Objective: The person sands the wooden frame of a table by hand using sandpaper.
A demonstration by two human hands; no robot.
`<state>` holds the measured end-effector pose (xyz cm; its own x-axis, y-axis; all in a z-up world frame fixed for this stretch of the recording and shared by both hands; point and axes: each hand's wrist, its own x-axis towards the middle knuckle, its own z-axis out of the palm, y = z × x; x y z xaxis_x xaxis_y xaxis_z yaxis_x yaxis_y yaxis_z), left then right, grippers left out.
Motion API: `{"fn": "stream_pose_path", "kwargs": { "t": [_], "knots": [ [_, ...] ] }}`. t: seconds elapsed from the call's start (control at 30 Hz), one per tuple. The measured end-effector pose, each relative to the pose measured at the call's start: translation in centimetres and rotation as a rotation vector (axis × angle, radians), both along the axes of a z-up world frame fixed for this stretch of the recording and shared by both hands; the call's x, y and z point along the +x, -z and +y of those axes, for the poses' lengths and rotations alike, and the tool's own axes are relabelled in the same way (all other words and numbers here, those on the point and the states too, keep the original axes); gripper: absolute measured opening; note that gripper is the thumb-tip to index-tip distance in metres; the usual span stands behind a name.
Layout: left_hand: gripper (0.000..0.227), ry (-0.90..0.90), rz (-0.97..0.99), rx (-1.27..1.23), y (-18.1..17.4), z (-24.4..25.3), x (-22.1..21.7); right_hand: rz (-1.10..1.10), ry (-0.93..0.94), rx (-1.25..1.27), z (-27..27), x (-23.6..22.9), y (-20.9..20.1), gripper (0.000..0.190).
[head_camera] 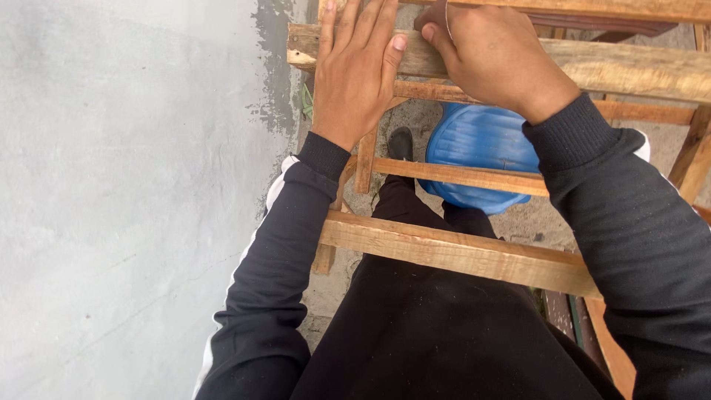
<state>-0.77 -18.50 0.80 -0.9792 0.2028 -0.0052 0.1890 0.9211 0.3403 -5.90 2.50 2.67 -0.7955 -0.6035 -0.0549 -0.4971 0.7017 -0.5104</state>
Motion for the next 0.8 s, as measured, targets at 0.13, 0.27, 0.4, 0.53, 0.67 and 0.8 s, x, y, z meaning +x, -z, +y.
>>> {"fn": "stream_pose_path", "kwargs": {
  "t": [0.13,0.27,0.4,0.53,0.67,0.8],
  "knots": [
    [0.057,0.005,-0.004,-0.081,-0.4,1.8,0.5,-0.002,-0.116,-0.146,5.7,0.0,-2.7,0.026],
    [0.058,0.028,-0.033,-0.083,0.3,5.0,1.1,-0.047,-0.004,0.036,7.7,0.1,-1.7,0.026],
    [0.056,0.022,-0.026,-0.012,0.6,8.9,0.2,0.027,0.031,0.005,5.1,1.6,-2.9,0.027],
    [0.054,0.051,-0.019,0.028,2.2,11.7,-1.2,-0.058,0.078,0.066,12.8,1.6,-3.2,0.027],
    [0.051,0.038,0.058,0.088,2.7,14.8,-2.4,-0.255,0.255,0.325,13.9,2.8,-2.4,0.034],
    [0.046,-0.015,0.102,0.197,1.9,14.8,-1.9,-0.058,0.107,0.148,12.5,3.0,-1.8,0.035]
  ]
}}
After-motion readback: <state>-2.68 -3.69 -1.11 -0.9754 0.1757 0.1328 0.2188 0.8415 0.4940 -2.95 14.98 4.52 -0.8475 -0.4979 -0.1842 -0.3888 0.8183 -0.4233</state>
